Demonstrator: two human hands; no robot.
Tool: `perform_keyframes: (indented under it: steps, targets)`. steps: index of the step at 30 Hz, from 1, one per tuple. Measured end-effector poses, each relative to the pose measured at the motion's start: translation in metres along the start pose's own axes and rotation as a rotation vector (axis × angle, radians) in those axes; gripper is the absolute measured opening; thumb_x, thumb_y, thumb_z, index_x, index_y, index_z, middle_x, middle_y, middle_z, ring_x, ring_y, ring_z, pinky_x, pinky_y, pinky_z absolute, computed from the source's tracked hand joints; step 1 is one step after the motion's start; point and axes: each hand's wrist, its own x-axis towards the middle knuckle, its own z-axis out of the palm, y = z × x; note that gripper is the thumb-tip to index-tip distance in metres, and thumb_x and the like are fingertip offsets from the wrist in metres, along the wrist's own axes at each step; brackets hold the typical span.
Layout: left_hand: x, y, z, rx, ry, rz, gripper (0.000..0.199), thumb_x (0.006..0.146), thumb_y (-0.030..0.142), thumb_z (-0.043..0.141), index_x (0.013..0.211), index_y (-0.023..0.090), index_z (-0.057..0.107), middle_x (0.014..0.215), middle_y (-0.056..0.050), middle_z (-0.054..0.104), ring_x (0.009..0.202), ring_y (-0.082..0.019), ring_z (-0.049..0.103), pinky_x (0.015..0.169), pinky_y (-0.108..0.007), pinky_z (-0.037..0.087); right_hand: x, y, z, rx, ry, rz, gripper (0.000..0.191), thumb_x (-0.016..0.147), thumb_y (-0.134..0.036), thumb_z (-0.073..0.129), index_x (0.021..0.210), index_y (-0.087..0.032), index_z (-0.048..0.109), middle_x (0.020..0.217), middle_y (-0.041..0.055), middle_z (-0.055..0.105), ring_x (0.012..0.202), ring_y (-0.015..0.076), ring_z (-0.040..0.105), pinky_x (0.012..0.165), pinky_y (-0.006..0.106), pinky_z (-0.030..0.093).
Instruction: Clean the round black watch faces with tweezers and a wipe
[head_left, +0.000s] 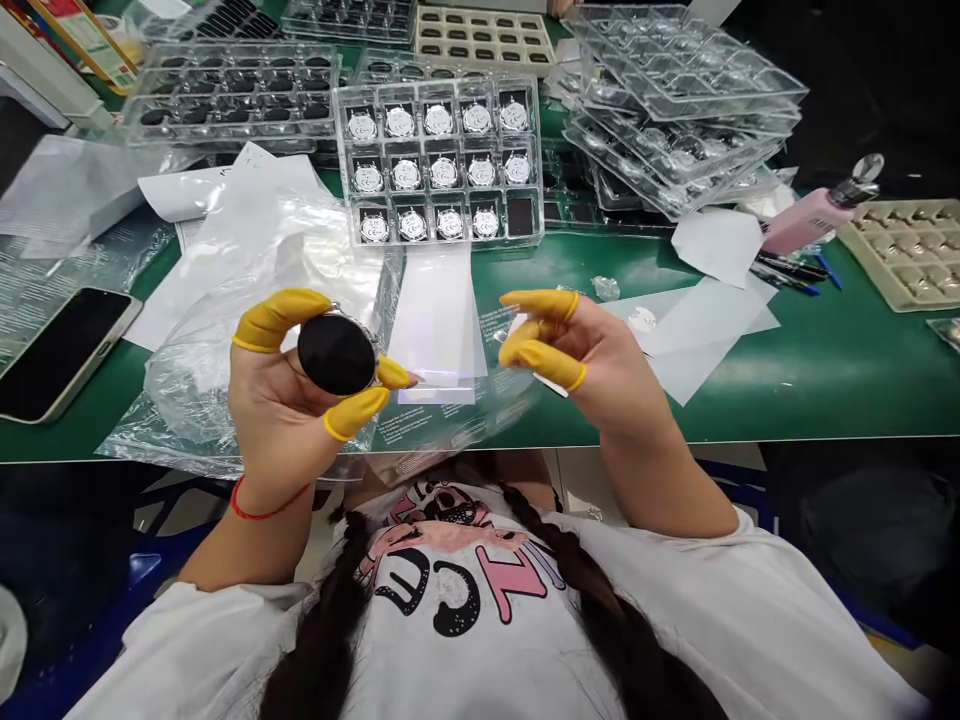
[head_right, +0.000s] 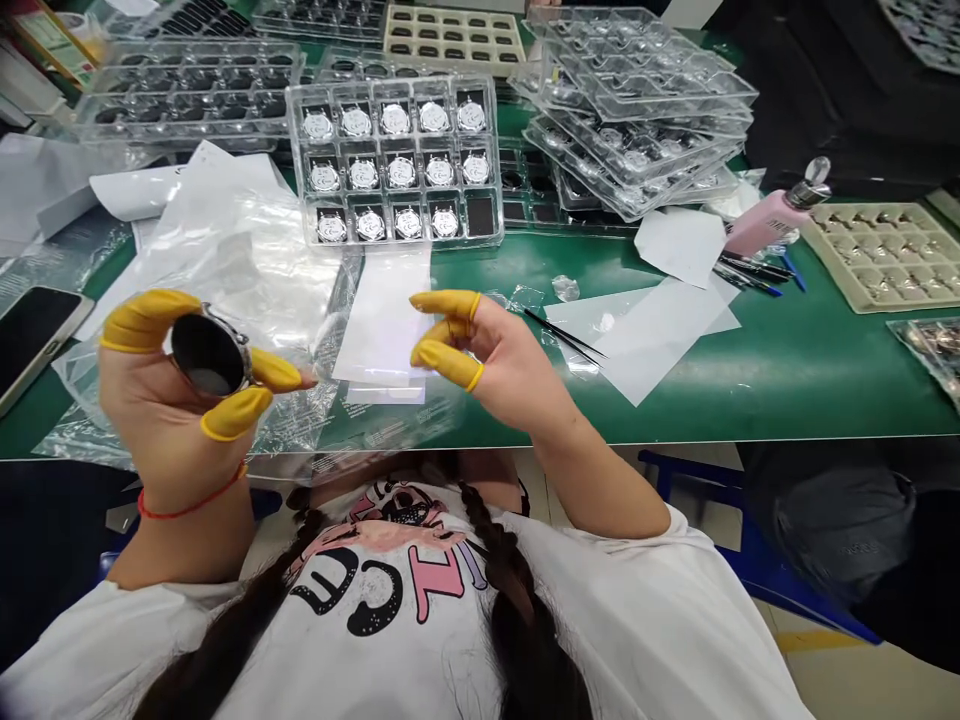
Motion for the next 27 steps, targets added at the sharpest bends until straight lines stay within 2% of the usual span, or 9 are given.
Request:
perform_keyframes:
  steps: [2,4,8,11,15,19,23,27]
  targets:
    - [-0.004,-0.004,0.002,0.0,-0.012,-0.02,0.059,0.072,0.023,0.09,0.122,0.03,0.059,0.08,0.007,0.074,0.074,-0.019,0.077,0.076,-0.034,0.07,-0.015,0.001,0.009,0.09,0.004,0.084,0.044,0.084,-0.044,0.078,0.119,-0.023,0.061,0.079,-0.0006,0.07,0.078,0.016,0.07,0.076,0.032,0.058]
    - [-0.009,-0.01,0.005,-0.014,-0.026,-0.043,0.059,0.07,0.018,0.09,0.12,0.028,0.061,0.082,0.006,0.076,0.078,-0.021,0.079,0.08,-0.036,0.07,-0.028,0.004,0.016,0.138,0.0,0.148,0.043,0.084,-0.038,0.078,0.119,-0.022,0.059,0.075,-0.0022,0.069,0.076,0.0146,0.069,0.073,0.03,0.056]
    - [-0.017,-0.02,0.01,-0.012,-0.049,-0.131,0.057,0.07,0.014,0.089,0.119,0.027,0.061,0.086,0.004,0.079,0.081,-0.023,0.079,0.079,-0.035,0.07,-0.039,0.014,0.013,0.103,-0.032,0.216,0.047,0.083,-0.036,0.078,0.122,-0.022,0.058,0.085,0.0004,0.072,0.083,0.0152,0.069,0.081,0.032,0.056]
    - [-0.018,-0.025,0.011,-0.036,-0.088,-0.196,0.058,0.072,0.013,0.088,0.121,0.027,0.06,0.086,0.003,0.08,0.081,-0.023,0.079,0.076,-0.032,0.07,-0.038,0.018,0.003,-0.008,0.0,0.168,0.043,0.083,-0.037,0.078,0.12,-0.022,0.062,0.092,0.002,0.072,0.085,0.0152,0.068,0.084,0.034,0.056]
    - [-0.014,-0.034,0.009,-0.107,-0.124,-0.28,0.056,0.074,0.012,0.086,0.121,0.027,0.06,0.086,0.002,0.08,0.08,-0.021,0.079,0.077,-0.028,0.07,-0.037,0.021,-0.004,-0.171,0.003,0.08,0.031,0.088,-0.031,0.073,0.116,-0.022,0.066,0.083,-0.0002,0.071,0.079,0.0149,0.066,0.085,0.036,0.056]
    - [-0.007,-0.046,0.005,-0.192,-0.123,-0.491,0.053,0.071,0.018,0.09,0.116,0.023,0.062,0.08,0.001,0.079,0.076,-0.022,0.079,0.072,-0.028,0.069,-0.039,0.024,-0.004,-0.301,0.039,-0.042,0.023,0.088,-0.027,0.073,0.11,-0.024,0.07,0.086,-0.0001,0.075,0.084,0.0175,0.07,0.091,0.04,0.055]
    - [-0.002,-0.055,0.004,-0.183,-0.184,-0.702,0.056,0.066,0.028,0.093,0.112,0.018,0.062,0.079,-0.005,0.078,0.073,-0.026,0.079,0.068,-0.032,0.069,-0.039,0.03,-0.003,-0.406,0.091,-0.119,0.012,0.087,-0.027,0.074,0.099,-0.026,0.072,0.087,-0.0005,0.076,0.082,0.0183,0.07,0.086,0.038,0.057]
    - [0.0,-0.059,0.005,-0.156,-0.196,-0.725,0.058,0.065,0.031,0.093,0.111,0.017,0.06,0.076,-0.005,0.076,0.076,-0.03,0.079,0.07,-0.036,0.069,-0.039,0.036,-0.003,-0.444,0.094,-0.131,0.005,0.086,-0.025,0.073,0.091,-0.026,0.071,0.089,-0.0005,0.076,0.08,0.0182,0.069,0.079,0.035,0.059]
